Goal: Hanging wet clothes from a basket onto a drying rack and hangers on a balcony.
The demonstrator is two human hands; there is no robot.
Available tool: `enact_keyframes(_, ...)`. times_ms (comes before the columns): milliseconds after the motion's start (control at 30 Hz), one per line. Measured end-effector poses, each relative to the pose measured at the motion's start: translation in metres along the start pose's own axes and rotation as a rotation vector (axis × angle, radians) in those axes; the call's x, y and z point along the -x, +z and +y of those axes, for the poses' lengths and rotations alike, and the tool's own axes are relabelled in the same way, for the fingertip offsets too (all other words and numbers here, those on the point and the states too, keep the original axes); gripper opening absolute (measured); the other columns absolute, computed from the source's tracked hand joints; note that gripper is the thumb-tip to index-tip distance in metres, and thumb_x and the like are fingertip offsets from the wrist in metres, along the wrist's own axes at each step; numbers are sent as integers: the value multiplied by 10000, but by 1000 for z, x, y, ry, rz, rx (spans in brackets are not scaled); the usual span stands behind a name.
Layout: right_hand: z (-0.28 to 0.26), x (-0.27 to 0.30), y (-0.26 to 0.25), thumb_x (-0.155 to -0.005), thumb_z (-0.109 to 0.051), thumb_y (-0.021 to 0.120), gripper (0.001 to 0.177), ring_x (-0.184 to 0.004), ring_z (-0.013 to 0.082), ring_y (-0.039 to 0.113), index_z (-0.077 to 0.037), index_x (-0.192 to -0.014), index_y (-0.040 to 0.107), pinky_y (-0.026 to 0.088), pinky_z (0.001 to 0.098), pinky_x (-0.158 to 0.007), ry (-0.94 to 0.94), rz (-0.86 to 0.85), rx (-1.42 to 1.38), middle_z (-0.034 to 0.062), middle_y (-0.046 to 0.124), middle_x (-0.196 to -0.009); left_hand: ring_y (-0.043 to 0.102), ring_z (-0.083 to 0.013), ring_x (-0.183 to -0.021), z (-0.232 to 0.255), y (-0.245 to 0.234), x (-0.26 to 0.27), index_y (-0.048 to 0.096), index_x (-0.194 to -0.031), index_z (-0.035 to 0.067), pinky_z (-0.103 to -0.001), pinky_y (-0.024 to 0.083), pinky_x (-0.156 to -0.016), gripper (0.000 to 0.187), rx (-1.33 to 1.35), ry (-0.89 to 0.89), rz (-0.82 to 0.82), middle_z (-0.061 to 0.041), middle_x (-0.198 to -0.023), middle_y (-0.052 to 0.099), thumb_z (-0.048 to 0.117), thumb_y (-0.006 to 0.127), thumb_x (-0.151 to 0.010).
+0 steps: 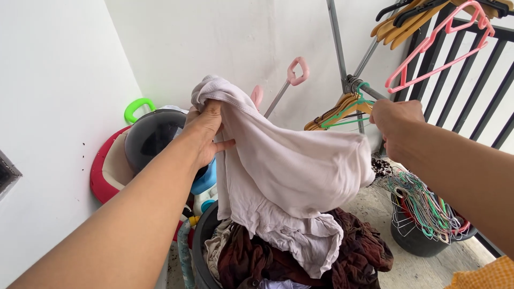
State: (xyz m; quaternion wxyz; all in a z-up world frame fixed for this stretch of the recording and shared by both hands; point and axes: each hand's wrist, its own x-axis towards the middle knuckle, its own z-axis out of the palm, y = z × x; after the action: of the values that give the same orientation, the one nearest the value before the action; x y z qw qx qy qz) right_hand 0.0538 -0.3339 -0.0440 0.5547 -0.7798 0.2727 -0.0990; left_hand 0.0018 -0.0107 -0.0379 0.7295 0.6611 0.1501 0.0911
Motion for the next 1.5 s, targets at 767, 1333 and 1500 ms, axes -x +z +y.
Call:
enact_keyframes(767,-59,-20,6,-975,-90,653,260,-807,122,573,-255,-1130,524,601,254,-695,19,81,-411,1,562,-1052,613,-217,-1158,7,7,-27,568,-1284,154,-472,613,-933,433,-95,-56,-152,-34,-1234,622,415,604,-941)
enact_keyframes(1333,-51,-5,-18,-974,-278,709,327,-939,136,644,-213,-1225,512,596,252,-781,-190,75,-283,34,532,-1182,611,-161,-1137,9,21,-13,589,-1251,170,-409,635,-886,368,-127,-104,-2,-6,-1260,600,274,683,-911)
enact_keyframes(1500,-53,-7,-26,-1056,-414,585,341,-984,188,624,-179,-1289,502,591,334,-835,-144,27,-343,65,499,-1152,594,-177,-894,-4,26,-35,659,-1181,97,-447,620,-870,254,-76,-66,8,-50,-985,590,172,678,-940)
